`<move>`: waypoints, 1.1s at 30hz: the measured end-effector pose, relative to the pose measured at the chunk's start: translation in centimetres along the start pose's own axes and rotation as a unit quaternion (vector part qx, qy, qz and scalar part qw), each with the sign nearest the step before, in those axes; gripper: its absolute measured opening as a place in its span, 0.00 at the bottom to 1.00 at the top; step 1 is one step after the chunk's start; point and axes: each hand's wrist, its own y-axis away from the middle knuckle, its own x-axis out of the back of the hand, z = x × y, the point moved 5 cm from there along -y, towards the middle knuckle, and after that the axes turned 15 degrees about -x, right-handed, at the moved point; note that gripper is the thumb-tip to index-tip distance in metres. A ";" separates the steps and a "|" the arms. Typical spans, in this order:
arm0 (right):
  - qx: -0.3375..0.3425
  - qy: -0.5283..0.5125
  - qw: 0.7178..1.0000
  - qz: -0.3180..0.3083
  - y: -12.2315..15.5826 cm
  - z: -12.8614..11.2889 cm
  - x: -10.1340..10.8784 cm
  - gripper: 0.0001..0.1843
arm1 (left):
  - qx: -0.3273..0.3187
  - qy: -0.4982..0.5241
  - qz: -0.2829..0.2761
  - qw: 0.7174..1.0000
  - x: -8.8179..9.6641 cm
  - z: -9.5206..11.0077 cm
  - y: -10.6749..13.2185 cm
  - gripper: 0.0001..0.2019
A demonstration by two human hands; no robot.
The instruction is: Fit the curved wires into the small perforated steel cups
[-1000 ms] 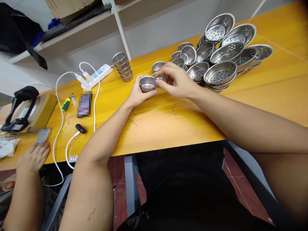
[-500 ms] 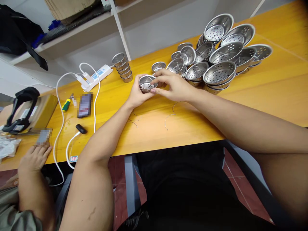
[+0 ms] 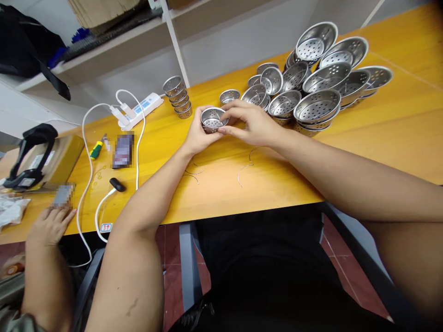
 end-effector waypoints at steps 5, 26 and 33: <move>0.019 0.027 0.999 -0.025 0.3 0.4 -0.9 0.25 | -0.022 0.016 -0.029 0.999 -0.6 -0.4 0.2 0.58; 0.028 0.026 0.999 0.012 0.2 -0.5 -0.3 0.22 | 0.073 -0.154 -0.079 0.982 2.2 0.6 0.1 0.52; 0.040 0.050 0.998 -0.014 0.2 -0.6 -0.8 0.18 | 0.069 -0.076 -0.054 0.993 1.9 -2.1 1.0 0.56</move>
